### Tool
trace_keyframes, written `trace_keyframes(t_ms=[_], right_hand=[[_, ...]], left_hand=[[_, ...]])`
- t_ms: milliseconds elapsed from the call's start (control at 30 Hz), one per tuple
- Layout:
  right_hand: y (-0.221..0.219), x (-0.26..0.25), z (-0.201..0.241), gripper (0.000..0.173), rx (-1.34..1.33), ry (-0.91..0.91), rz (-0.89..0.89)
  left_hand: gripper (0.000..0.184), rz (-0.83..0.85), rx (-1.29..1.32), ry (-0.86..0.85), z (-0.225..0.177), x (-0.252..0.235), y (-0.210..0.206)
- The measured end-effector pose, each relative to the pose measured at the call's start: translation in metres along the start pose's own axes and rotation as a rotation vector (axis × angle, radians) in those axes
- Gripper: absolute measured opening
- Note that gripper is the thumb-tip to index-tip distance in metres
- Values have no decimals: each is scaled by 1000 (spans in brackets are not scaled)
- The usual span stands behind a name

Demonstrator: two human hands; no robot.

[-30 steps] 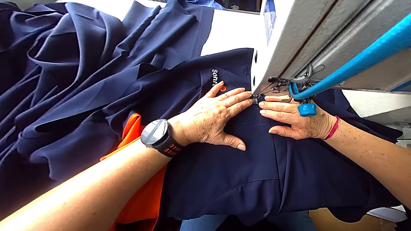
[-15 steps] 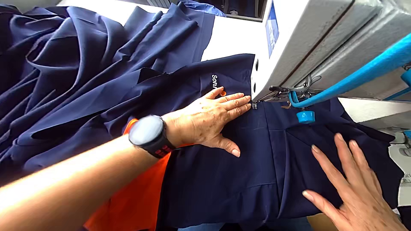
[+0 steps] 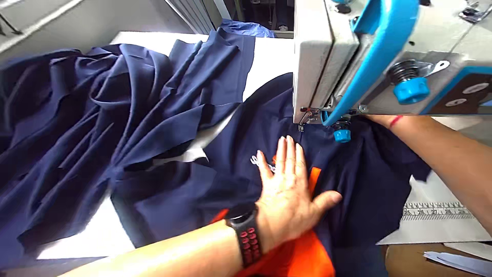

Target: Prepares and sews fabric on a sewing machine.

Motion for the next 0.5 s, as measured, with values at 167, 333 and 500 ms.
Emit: trace_keyframes(t_ms=[167,333,500], right_hand=[[62,66,112,65,189,0,53],[27,179,110,90,71,167,-3],[31,148,27,97,-35,426,140]], left_hand=[[88,331,-56,-155,-23,-7,14],[57,69,-139,-761,19,-7,18],[59,-148,-116,-504,9,8,10]])
Point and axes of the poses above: each hand's wrist, its own x-axis away from the middle knuckle, its own y-axis out of the back of the hand, z = x × y, the point moved 10 cm from there along -x, towards the middle knuckle, and after that the axes turned 12 degrees about x, right-handed, at the moved point
